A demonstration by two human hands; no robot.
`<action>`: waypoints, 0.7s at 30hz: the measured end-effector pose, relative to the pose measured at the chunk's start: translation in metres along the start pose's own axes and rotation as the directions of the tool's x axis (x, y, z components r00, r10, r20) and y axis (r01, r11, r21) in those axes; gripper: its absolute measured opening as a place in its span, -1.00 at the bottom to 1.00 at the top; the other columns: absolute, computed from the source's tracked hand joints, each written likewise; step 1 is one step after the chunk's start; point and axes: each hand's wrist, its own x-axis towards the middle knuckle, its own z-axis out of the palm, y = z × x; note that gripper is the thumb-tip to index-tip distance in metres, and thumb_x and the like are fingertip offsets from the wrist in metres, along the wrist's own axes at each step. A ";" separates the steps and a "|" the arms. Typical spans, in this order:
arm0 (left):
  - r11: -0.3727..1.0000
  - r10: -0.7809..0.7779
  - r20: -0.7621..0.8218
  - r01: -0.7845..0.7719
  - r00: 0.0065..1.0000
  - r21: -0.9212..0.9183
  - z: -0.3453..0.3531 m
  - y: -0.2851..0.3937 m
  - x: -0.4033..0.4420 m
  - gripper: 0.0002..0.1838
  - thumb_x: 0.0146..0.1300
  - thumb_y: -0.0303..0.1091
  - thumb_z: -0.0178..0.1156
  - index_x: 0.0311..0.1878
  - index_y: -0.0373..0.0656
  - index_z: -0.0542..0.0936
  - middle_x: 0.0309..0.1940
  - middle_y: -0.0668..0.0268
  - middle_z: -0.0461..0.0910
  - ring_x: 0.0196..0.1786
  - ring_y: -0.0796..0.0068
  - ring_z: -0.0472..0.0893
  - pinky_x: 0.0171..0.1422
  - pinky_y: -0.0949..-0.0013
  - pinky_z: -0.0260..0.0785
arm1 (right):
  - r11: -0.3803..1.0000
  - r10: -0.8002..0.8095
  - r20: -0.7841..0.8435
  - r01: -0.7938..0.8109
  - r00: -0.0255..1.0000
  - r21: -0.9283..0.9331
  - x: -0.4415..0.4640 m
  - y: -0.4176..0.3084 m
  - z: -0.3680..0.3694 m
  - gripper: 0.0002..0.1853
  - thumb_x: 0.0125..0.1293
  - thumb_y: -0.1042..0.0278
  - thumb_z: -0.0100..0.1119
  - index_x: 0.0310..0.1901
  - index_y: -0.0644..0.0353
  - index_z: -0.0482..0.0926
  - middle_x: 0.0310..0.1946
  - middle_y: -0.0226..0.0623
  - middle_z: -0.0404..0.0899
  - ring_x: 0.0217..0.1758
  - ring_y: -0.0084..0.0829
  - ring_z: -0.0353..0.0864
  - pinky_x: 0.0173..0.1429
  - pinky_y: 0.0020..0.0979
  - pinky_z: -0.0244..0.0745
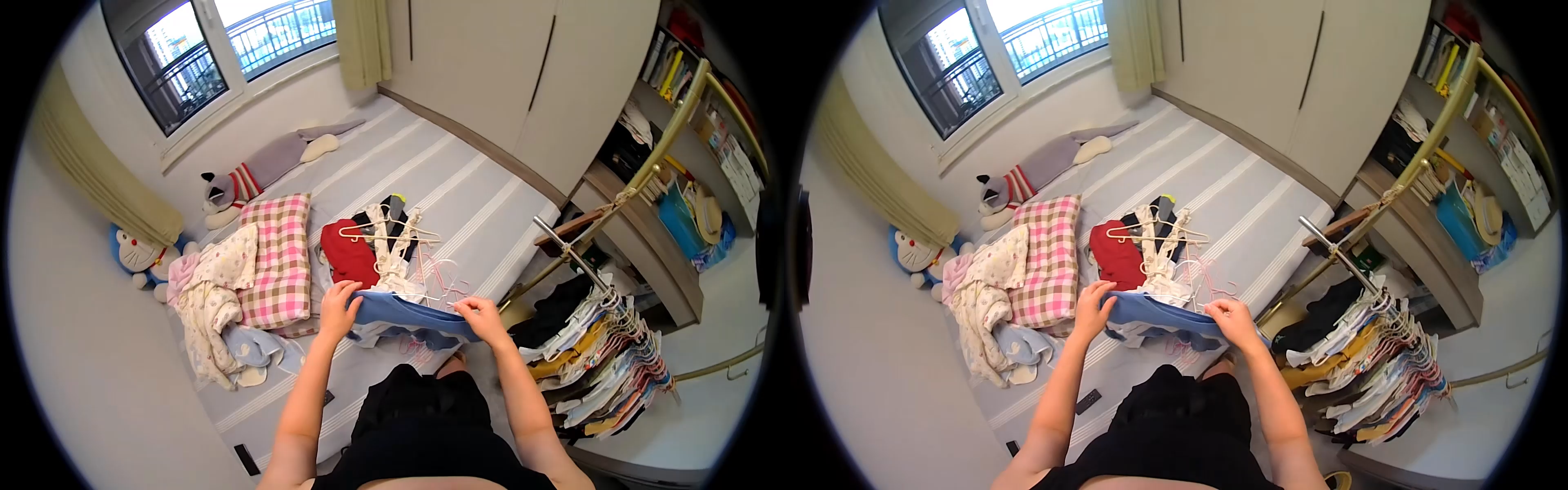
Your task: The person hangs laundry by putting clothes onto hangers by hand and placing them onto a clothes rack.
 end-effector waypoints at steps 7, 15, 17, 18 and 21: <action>0.974 0.036 0.205 0.012 0.978 -0.228 0.098 0.040 0.019 -0.66 0.05 -0.45 0.19 -0.03 -0.14 0.51 -0.13 0.12 0.50 -0.04 0.10 0.47 0.05 0.23 0.31 | 0.928 0.321 -0.237 -0.254 0.917 0.272 -0.047 0.053 -0.022 -0.82 0.22 0.37 0.11 -0.38 0.33 0.60 -0.62 -0.50 0.47 -0.53 -0.71 0.36 -0.42 -0.63 0.25; 0.868 0.308 0.390 -0.089 0.867 -0.489 0.209 0.147 0.032 -0.71 0.04 -0.50 0.17 -0.10 -0.19 0.54 -0.16 0.12 0.52 -0.06 0.10 0.49 0.03 0.25 0.34 | 0.838 0.469 -0.521 -0.172 0.713 0.518 -0.116 0.092 -0.101 -0.82 0.28 0.39 -0.01 -0.27 0.28 0.57 -0.48 -0.43 0.52 -0.39 -0.66 0.43 -0.22 -0.63 0.29; 0.845 0.372 0.415 -0.118 0.830 -0.521 0.232 0.176 0.033 -0.72 0.06 -0.50 0.16 -0.09 -0.18 0.54 -0.16 0.12 0.52 -0.09 0.13 0.51 0.01 0.28 0.36 | 0.770 0.514 -0.451 -0.162 0.730 0.617 -0.129 0.116 -0.115 -0.79 0.31 0.39 -0.07 -0.11 0.27 0.49 -0.36 -0.39 0.54 -0.30 -0.62 0.43 -0.11 -0.58 0.29; 0.841 0.413 0.413 -0.165 0.812 -0.515 0.239 0.191 0.034 -0.73 0.07 -0.48 0.16 -0.10 -0.19 0.54 -0.15 0.11 0.52 -0.06 0.12 0.51 0.04 0.26 0.35 | 0.750 0.526 -0.452 -0.143 0.720 0.645 -0.130 0.124 -0.119 -0.79 0.32 0.39 -0.07 -0.09 0.27 0.47 -0.34 -0.39 0.54 -0.29 -0.62 0.43 -0.10 -0.58 0.29; 0.842 0.403 0.504 -0.093 0.764 -0.532 0.264 0.235 0.032 -0.73 0.08 -0.47 0.16 -0.10 -0.19 0.54 -0.14 0.11 0.51 -0.03 0.11 0.50 0.06 0.26 0.34 | 0.680 0.544 -0.419 -0.090 0.727 0.727 -0.131 0.145 -0.139 -0.77 0.34 0.39 -0.07 -0.02 0.25 0.40 -0.28 -0.35 0.53 -0.24 -0.58 0.45 -0.06 -0.54 0.32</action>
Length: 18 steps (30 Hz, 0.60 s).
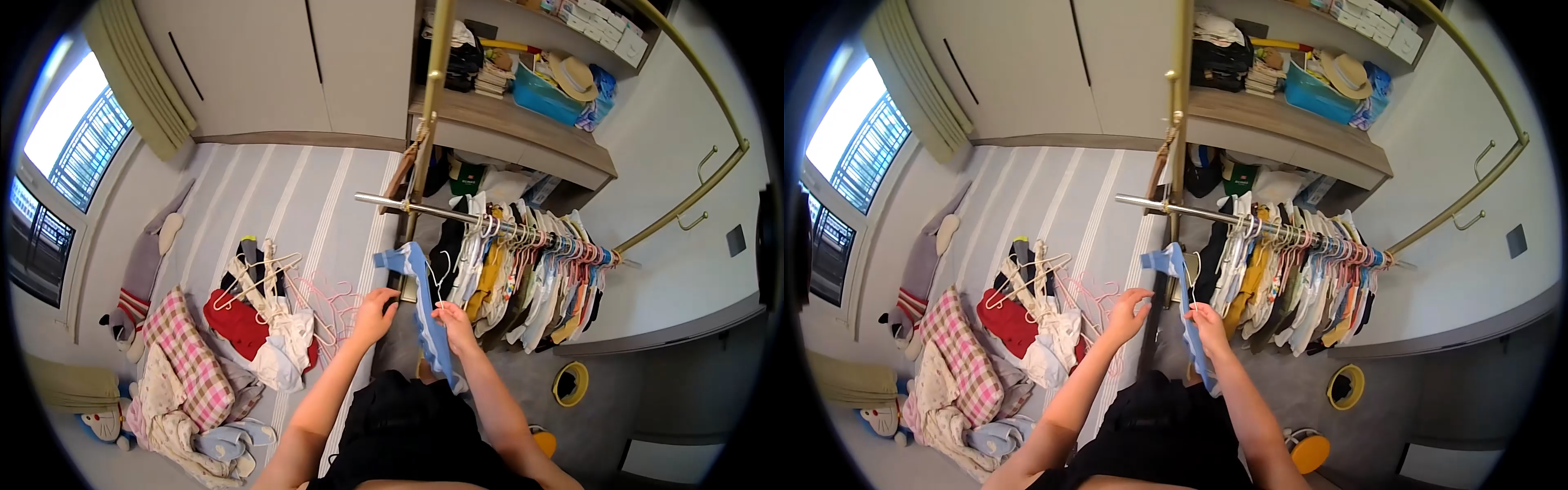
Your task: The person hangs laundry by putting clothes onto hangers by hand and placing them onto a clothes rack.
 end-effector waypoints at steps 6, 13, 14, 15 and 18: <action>1.000 0.021 0.034 -0.021 0.999 -0.004 0.047 0.016 0.037 -0.74 0.07 -0.51 0.13 -0.12 -0.22 0.54 -0.14 0.12 0.51 -0.04 0.09 0.50 0.05 0.24 0.34 | 0.993 -0.034 0.024 0.031 0.999 0.111 0.062 -0.012 -0.027 -0.77 0.35 0.35 -0.04 0.00 0.20 0.38 -0.18 -0.33 0.52 -0.04 -0.49 0.46 0.11 -0.38 0.28; 0.993 -0.120 -0.016 0.119 0.993 -0.014 0.069 0.021 0.058 -0.74 0.07 -0.53 0.14 -0.12 -0.22 0.55 -0.15 0.12 0.52 -0.05 0.12 0.51 0.05 0.26 0.35 | 0.953 -0.021 0.033 0.010 0.999 0.301 0.158 -0.027 -0.045 -0.86 0.35 0.40 -0.08 -0.07 0.10 0.35 -0.09 -0.37 0.53 0.09 -0.50 0.40 0.14 -0.39 0.15; 0.987 -0.157 -0.016 0.157 0.987 -0.023 0.069 0.021 0.059 -0.74 0.07 -0.53 0.14 -0.12 -0.22 0.55 -0.14 0.12 0.52 -0.04 0.13 0.52 0.07 0.27 0.34 | 0.950 -0.008 0.032 -0.003 0.999 0.314 0.168 -0.028 -0.047 -0.86 0.35 0.41 -0.06 -0.08 0.10 0.35 -0.09 -0.37 0.53 0.09 -0.50 0.41 0.13 -0.39 0.14; 0.985 -0.171 -0.019 0.171 0.985 -0.016 0.070 0.021 0.059 -0.74 0.07 -0.53 0.14 -0.12 -0.21 0.55 -0.14 0.12 0.52 -0.04 0.13 0.52 0.07 0.27 0.35 | 0.953 0.037 0.000 -0.036 0.999 0.301 0.178 -0.027 -0.050 -0.84 0.32 0.43 -0.03 -0.08 0.08 0.34 -0.09 -0.38 0.54 0.09 -0.50 0.41 0.10 -0.36 0.14; 0.978 -0.205 -0.041 0.206 0.978 0.021 0.071 0.014 0.056 -0.75 0.07 -0.53 0.14 -0.13 -0.21 0.55 -0.14 0.13 0.52 -0.06 0.12 0.52 0.03 0.26 0.36 | 0.937 0.212 -0.108 -0.170 0.971 0.304 0.201 -0.020 -0.058 -0.81 0.31 0.50 -0.06 -0.08 0.03 0.31 -0.01 -0.35 0.51 0.19 -0.41 0.35 0.21 -0.05 0.06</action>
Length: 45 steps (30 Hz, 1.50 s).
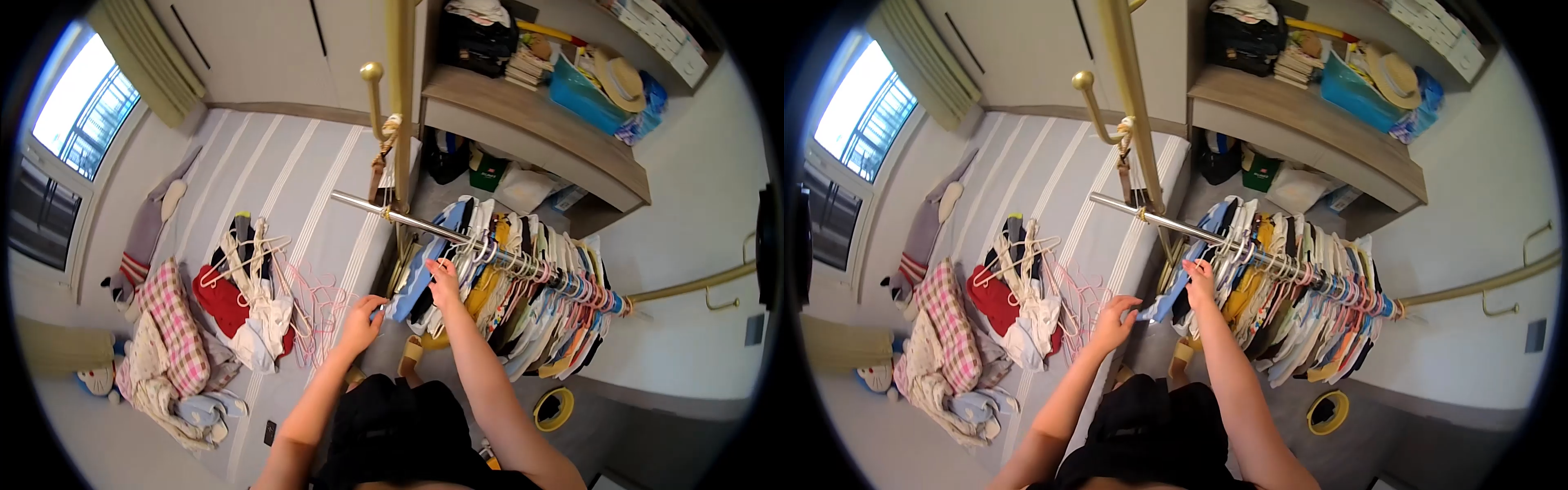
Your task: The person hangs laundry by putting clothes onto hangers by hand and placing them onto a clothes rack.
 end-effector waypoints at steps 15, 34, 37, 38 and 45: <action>0.883 -0.469 -0.229 0.460 0.853 -0.093 0.000 -0.138 -0.105 -0.78 0.08 -0.45 0.12 -0.16 -0.16 0.56 -0.18 0.15 0.53 -0.14 0.14 0.53 -0.07 0.21 0.38 | 0.693 -0.420 0.135 0.413 0.898 -0.591 -0.024 0.091 0.017 -0.64 0.19 0.66 -0.16 0.05 0.30 0.36 -0.01 -0.20 0.42 0.02 -0.37 0.43 0.15 -0.41 0.27; 0.070 -0.918 0.004 0.173 0.396 -0.982 -0.022 -0.401 -0.104 -0.76 0.31 -0.18 -0.05 -0.37 -0.14 0.40 -0.66 0.42 0.32 -0.66 0.60 0.32 -0.58 0.49 0.25 | 0.671 0.141 0.298 0.130 0.944 -0.730 -0.078 0.289 0.089 -0.82 0.29 0.59 -0.12 -0.17 0.24 0.49 -0.33 -0.38 0.54 -0.35 -0.62 0.47 -0.21 -0.61 0.40; 0.073 -0.882 -0.042 0.050 0.469 -0.996 -0.062 -0.344 -0.100 -0.71 0.40 -0.13 -0.17 -0.41 -0.06 0.28 -0.70 0.50 0.12 -0.70 0.66 0.14 -0.65 0.48 0.09 | 0.619 0.050 0.341 0.239 0.939 -0.748 -0.082 0.296 0.108 -0.83 0.29 0.58 -0.11 -0.16 0.27 0.49 -0.30 -0.36 0.55 -0.29 -0.59 0.49 -0.15 -0.60 0.40; 0.068 -0.874 -0.036 0.050 0.485 -0.996 -0.074 -0.327 -0.105 -0.71 0.40 -0.13 -0.17 -0.41 -0.06 0.28 -0.71 0.52 0.13 -0.70 0.67 0.15 -0.65 0.49 0.07 | 0.585 0.004 0.371 0.298 0.929 -0.754 -0.081 0.298 0.118 -0.84 0.30 0.57 -0.10 -0.16 0.29 0.49 -0.28 -0.35 0.55 -0.26 -0.57 0.49 -0.13 -0.60 0.40; 0.655 -0.689 -0.384 0.302 0.615 -0.692 -0.077 -0.244 -0.175 -0.73 0.35 -0.23 -0.06 -0.44 -0.16 0.35 -0.71 0.39 0.28 -0.64 0.51 0.34 -0.56 0.39 0.18 | 0.617 -0.071 0.576 0.490 0.814 -0.616 -0.094 0.315 0.224 -0.56 0.28 0.40 0.06 0.16 0.30 0.26 -0.12 -0.23 0.49 -0.22 -0.50 0.50 -0.06 -0.52 0.41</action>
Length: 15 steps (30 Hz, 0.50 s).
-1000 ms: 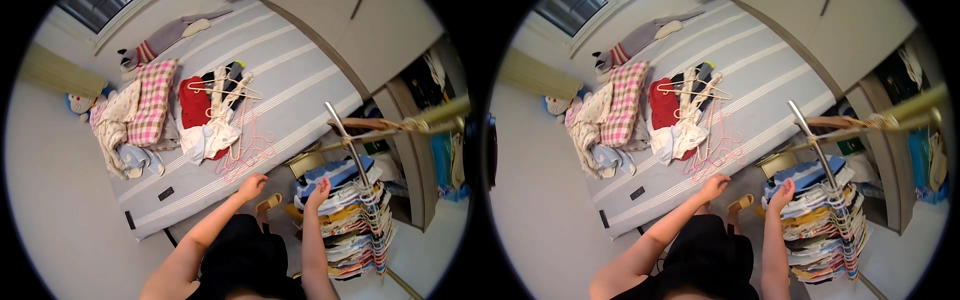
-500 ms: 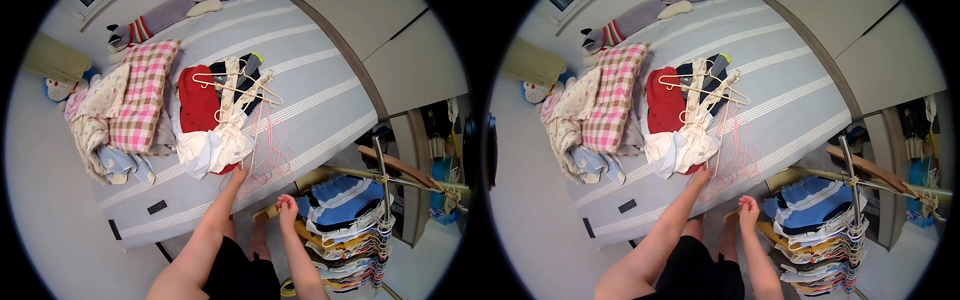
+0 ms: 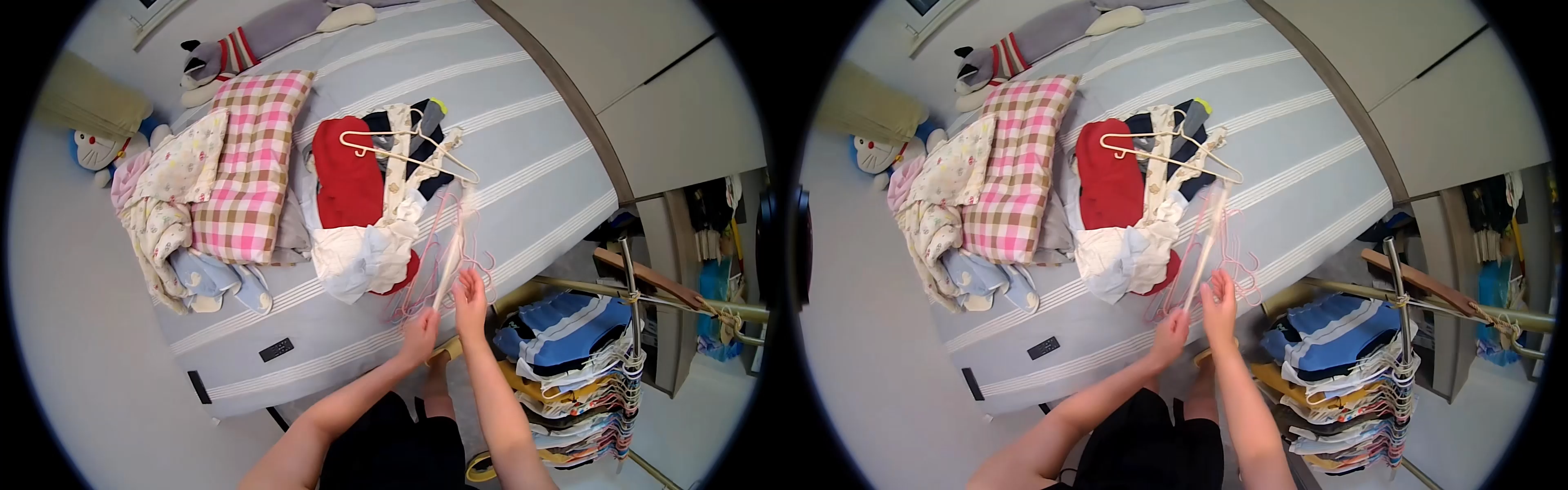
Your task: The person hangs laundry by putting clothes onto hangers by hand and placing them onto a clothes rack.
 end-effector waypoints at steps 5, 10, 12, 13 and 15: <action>0.912 0.266 0.207 -0.315 0.942 0.264 -0.048 -0.007 -0.026 -0.83 0.26 -0.32 0.04 -0.37 -0.23 0.45 -0.59 0.19 0.45 -0.52 0.19 0.47 -0.42 0.27 0.27 | 0.934 0.287 -0.088 -0.258 0.954 0.247 0.022 -0.049 0.029 -0.46 0.28 0.37 0.09 0.23 0.22 0.13 -0.29 -0.31 0.46 -0.50 -0.63 0.40 -0.44 -0.56 0.40; 0.869 0.148 0.072 -0.165 0.986 0.467 -0.111 -0.050 0.013 -0.86 0.16 -0.37 0.13 -0.24 -0.20 0.52 -0.38 0.11 0.51 -0.24 0.12 0.50 -0.19 0.19 0.33 | 0.915 0.346 -0.129 -0.303 0.929 0.267 0.012 -0.046 0.018 -0.67 0.41 0.10 -0.16 0.05 0.12 0.33 -0.70 -0.54 0.18 -0.76 -0.73 0.02 -0.72 -0.63 -0.14; 0.704 0.377 -0.139 -0.186 0.916 0.685 -0.138 -0.076 0.043 -0.73 0.06 -0.35 0.23 -0.15 -0.19 0.50 -0.29 0.12 0.49 -0.19 0.12 0.49 -0.09 0.21 0.33 | 0.947 0.300 -0.088 -0.285 0.950 0.146 0.000 -0.034 0.010 -0.67 0.41 0.08 -0.18 0.01 0.12 0.36 -0.70 -0.54 0.18 -0.75 -0.73 0.02 -0.71 -0.63 -0.13; 0.653 0.358 -0.202 -0.090 0.912 0.752 -0.149 -0.086 0.056 -0.67 0.00 -0.34 0.27 -0.14 -0.18 0.49 -0.25 0.13 0.48 -0.15 0.14 0.47 -0.06 0.21 0.32 | 0.958 0.279 -0.068 -0.273 0.958 0.083 -0.008 -0.029 0.007 -0.67 0.42 0.07 -0.18 0.00 0.12 0.38 -0.70 -0.54 0.18 -0.75 -0.73 0.03 -0.70 -0.62 -0.12; 0.560 0.275 -0.276 0.080 0.921 0.824 -0.165 -0.099 0.075 -0.60 -0.09 -0.32 0.32 -0.14 -0.18 0.48 -0.23 0.14 0.48 -0.11 0.15 0.46 -0.03 0.21 0.32 | 0.970 0.240 -0.057 -0.241 0.969 -0.016 -0.022 -0.026 0.008 -0.70 0.42 0.10 -0.17 -0.10 0.15 0.43 -0.71 -0.54 0.18 -0.71 -0.73 0.06 -0.64 -0.62 -0.07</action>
